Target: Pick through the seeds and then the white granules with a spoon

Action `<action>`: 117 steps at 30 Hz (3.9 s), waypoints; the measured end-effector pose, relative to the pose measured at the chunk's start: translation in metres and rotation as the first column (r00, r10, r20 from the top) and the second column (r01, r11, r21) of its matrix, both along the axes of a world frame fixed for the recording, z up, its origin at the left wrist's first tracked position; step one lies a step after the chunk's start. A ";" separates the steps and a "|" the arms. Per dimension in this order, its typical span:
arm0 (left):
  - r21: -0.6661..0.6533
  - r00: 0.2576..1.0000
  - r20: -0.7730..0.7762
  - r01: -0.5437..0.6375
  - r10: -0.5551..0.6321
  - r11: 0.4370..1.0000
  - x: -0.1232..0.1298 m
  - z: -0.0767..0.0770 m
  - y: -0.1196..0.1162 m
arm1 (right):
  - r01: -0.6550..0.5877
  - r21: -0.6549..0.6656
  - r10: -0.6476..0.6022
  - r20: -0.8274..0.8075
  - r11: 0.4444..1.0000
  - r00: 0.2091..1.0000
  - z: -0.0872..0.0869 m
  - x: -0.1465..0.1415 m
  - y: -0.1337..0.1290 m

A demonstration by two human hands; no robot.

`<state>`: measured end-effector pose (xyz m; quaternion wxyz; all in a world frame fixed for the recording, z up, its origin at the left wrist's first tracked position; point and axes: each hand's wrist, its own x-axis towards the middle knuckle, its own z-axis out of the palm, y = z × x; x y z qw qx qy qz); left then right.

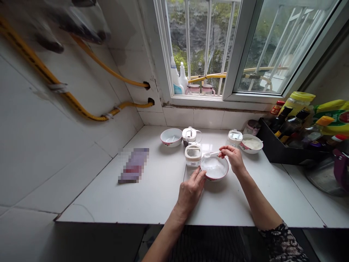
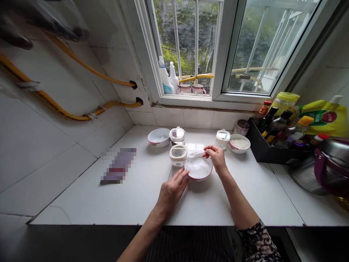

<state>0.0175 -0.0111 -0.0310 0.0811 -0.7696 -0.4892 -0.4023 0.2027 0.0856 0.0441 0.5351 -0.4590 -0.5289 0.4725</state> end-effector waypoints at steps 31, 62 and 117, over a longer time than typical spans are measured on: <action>-0.027 1.000 0.011 0.015 -0.015 1.000 -0.001 -0.002 0.000 | -0.060 0.385 -0.209 0.618 0.921 0.758 -0.002 -0.003 -0.011; -0.059 1.000 0.004 0.007 -0.007 0.998 -0.002 -0.002 0.000 | 0.034 0.219 -0.133 0.455 0.975 0.880 -0.001 0.000 -0.008; -0.021 0.999 0.026 0.023 -0.023 1.000 -0.001 0.000 0.000 | 0.002 0.054 -0.012 0.185 0.999 0.983 -0.005 0.003 -0.002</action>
